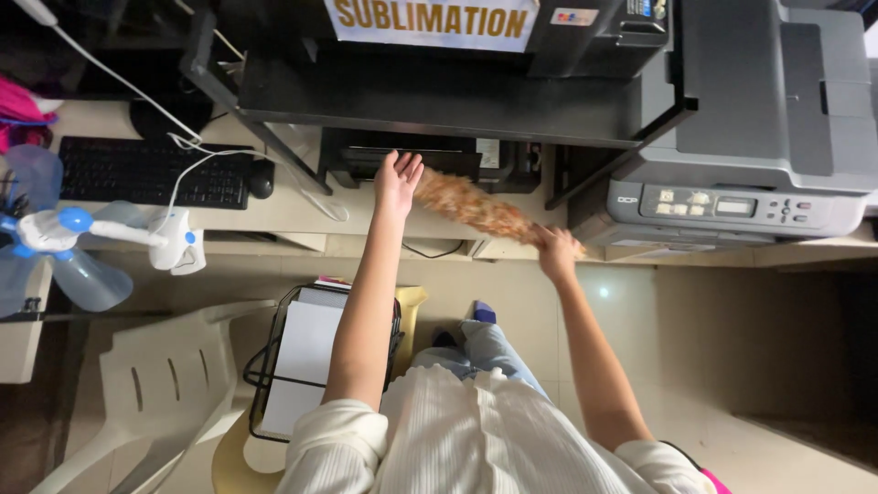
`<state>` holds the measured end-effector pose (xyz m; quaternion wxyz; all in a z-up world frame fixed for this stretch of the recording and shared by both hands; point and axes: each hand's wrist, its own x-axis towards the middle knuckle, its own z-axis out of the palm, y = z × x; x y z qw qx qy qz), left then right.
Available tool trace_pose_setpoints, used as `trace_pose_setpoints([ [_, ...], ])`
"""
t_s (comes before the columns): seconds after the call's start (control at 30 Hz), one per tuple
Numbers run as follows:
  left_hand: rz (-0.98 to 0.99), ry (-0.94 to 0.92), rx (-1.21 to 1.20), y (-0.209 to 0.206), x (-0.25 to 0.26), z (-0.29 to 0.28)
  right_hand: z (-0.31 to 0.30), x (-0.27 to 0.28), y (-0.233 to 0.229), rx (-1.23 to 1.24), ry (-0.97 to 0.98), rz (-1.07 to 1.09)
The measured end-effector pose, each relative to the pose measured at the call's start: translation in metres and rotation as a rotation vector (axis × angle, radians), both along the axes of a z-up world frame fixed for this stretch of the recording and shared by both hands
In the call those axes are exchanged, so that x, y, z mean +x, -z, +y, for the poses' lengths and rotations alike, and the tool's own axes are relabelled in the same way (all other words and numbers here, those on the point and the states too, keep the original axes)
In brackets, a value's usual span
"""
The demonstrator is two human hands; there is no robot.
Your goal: The person uses a fluffy duster to clean the exterior and interior of two printers on a desk. They open the paper trays and scanner lids to dust inside, then close them. Finally, they place the duster on a chair and organize a cloth and a box of supplies on the desk.
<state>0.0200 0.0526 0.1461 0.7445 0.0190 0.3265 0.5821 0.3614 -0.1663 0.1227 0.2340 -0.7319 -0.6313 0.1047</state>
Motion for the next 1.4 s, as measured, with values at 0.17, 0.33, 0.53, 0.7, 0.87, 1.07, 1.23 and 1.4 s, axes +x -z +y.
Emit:
trace_pose_setpoints([
  [0.17, 0.0, -0.046, -0.084, -0.004, 0.009, -0.008, -0.007, -0.006, -0.017, -0.032, -0.011, -0.087],
  [0.33, 0.017, -0.039, -0.066, 0.008, 0.002, -0.029, -0.073, 0.06, 0.018, -0.1, 0.143, -0.081],
  [0.53, 0.1, -0.038, -0.149, 0.059, 0.0, -0.064, -0.15, 0.094, 0.028, -0.191, 0.222, -0.009],
  [0.7, 0.172, -0.074, -0.199, 0.097, -0.004, -0.081, -0.176, 0.091, 0.019, -0.227, 0.347, 0.957],
  [0.87, -0.009, -0.054, -0.09, 0.156, -0.013, -0.061, -0.148, 0.057, -0.011, -0.183, 0.218, 0.902],
  [1.07, -0.116, 0.018, -0.057, 0.117, -0.01, -0.055, -0.098, 0.011, -0.016, 0.001, -0.092, 0.795],
  [1.23, 1.105, 0.339, 0.614, 0.073, -0.004, -0.076, -0.061, -0.038, -0.122, -0.079, -0.21, 0.791],
  [1.4, 0.701, 0.546, 0.404, -0.063, -0.003, -0.101, -0.046, -0.048, -0.207, -0.002, -0.302, 0.776],
])
